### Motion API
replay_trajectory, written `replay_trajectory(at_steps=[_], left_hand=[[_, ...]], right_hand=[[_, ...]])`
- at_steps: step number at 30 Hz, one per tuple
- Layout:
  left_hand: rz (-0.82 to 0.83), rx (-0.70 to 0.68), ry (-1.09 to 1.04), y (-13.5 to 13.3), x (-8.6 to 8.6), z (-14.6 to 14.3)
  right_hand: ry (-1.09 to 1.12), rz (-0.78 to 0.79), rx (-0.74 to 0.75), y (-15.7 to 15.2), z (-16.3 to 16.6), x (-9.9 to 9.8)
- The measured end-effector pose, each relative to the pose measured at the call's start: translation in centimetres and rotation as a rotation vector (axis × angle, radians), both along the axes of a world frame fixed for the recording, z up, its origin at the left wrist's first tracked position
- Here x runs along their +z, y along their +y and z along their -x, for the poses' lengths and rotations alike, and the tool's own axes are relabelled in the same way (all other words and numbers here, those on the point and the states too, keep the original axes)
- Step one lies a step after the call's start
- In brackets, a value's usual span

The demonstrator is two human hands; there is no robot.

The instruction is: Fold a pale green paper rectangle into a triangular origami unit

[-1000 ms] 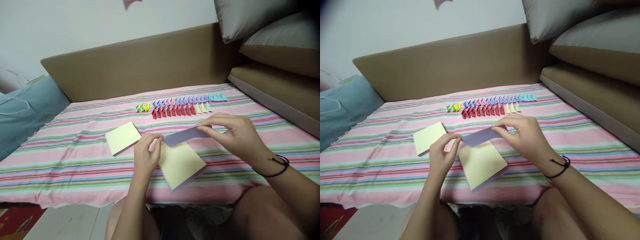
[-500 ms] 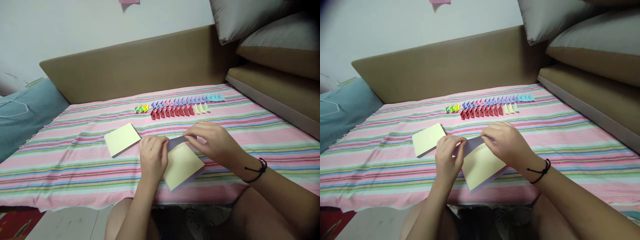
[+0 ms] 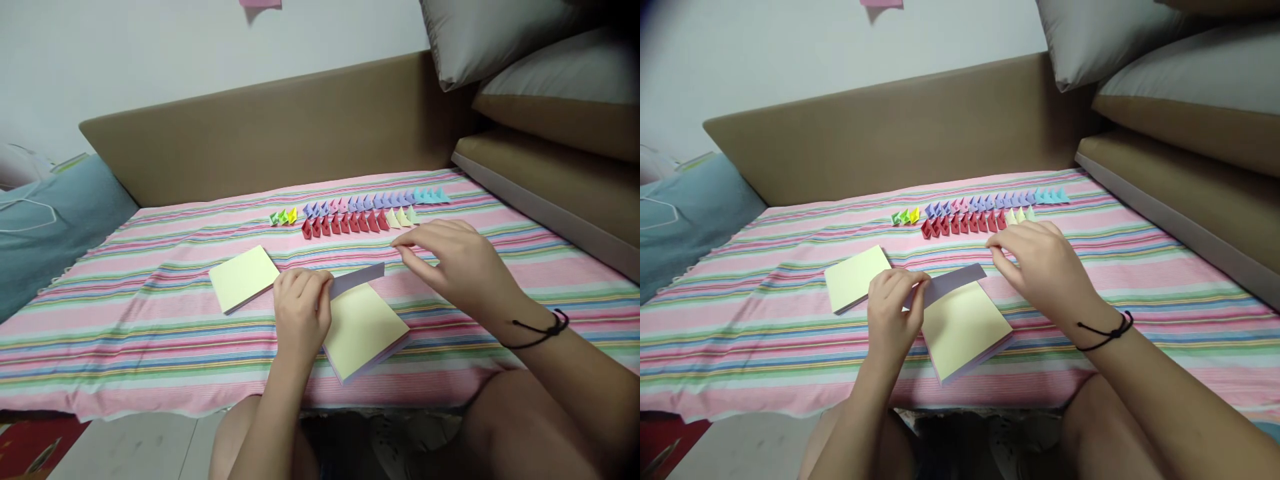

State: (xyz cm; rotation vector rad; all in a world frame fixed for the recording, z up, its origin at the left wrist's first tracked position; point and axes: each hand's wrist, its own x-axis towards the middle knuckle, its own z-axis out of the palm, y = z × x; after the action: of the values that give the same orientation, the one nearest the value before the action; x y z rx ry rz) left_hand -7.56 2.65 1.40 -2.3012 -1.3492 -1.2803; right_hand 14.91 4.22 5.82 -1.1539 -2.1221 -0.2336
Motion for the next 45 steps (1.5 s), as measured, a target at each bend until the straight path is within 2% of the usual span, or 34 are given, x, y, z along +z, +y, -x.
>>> replay_trajectory(at_steps=[3,5,8,13,17,21,24,26,29,31,33,38,41,45], left_hand=[[0.013,-0.037,-0.001,-0.1,0.0,-0.3],[0.029,-0.055,-0.010,-0.2,0.0,-0.7],[0.038,-0.070,-0.009,-0.4,0.0,-1.2],[0.040,-0.110,-0.015,-0.6,-0.1,-1.4],[0.003,-0.034,-0.029,0.0,-0.1,-0.2],[0.029,0.116,-0.100,0.8,-0.1,1.6],[0.204,0.138,-0.391,1.2,-0.3,1.9],[0.441,0.002,-0.677,1.2,-0.5,1.3],[0.830,-0.291,-1.018,1.0,-0.8,-0.2],[0.935,-0.346,-1.140,0.8,-1.1,-1.0],[0.932,-0.292,-1.202,0.8,-1.3,-1.4],[0.914,-0.172,-1.211,1.0,-1.4,-1.2],[0.916,-0.157,-1.198,0.9,-1.3,-1.2],[0.909,-0.191,-1.178,0.8,-1.2,-1.3]], right_hand=[[0.049,0.067,0.122,-0.3,0.7,0.0],[-0.038,0.104,0.180,-0.5,1.6,-0.3],[-0.163,0.099,0.160,-0.9,3.0,-0.8],[-0.208,0.052,0.155,-1.1,3.7,-1.0],[-0.123,0.049,0.130,-0.7,2.1,-0.2],[0.130,0.126,0.041,-0.2,-0.1,0.3],[0.456,0.329,-0.021,0.4,-0.6,-0.3],[0.673,0.524,0.040,0.8,-0.2,-1.1],[0.903,0.775,0.149,1.4,1.0,-2.6],[0.963,0.870,0.167,1.5,1.8,-3.4],[0.977,0.905,0.170,1.5,2.4,-4.0],[0.912,0.869,0.216,1.0,3.4,-4.4],[0.772,0.884,0.297,0.7,4.0,-4.4],[0.587,0.825,0.371,0.2,4.7,-4.1]])
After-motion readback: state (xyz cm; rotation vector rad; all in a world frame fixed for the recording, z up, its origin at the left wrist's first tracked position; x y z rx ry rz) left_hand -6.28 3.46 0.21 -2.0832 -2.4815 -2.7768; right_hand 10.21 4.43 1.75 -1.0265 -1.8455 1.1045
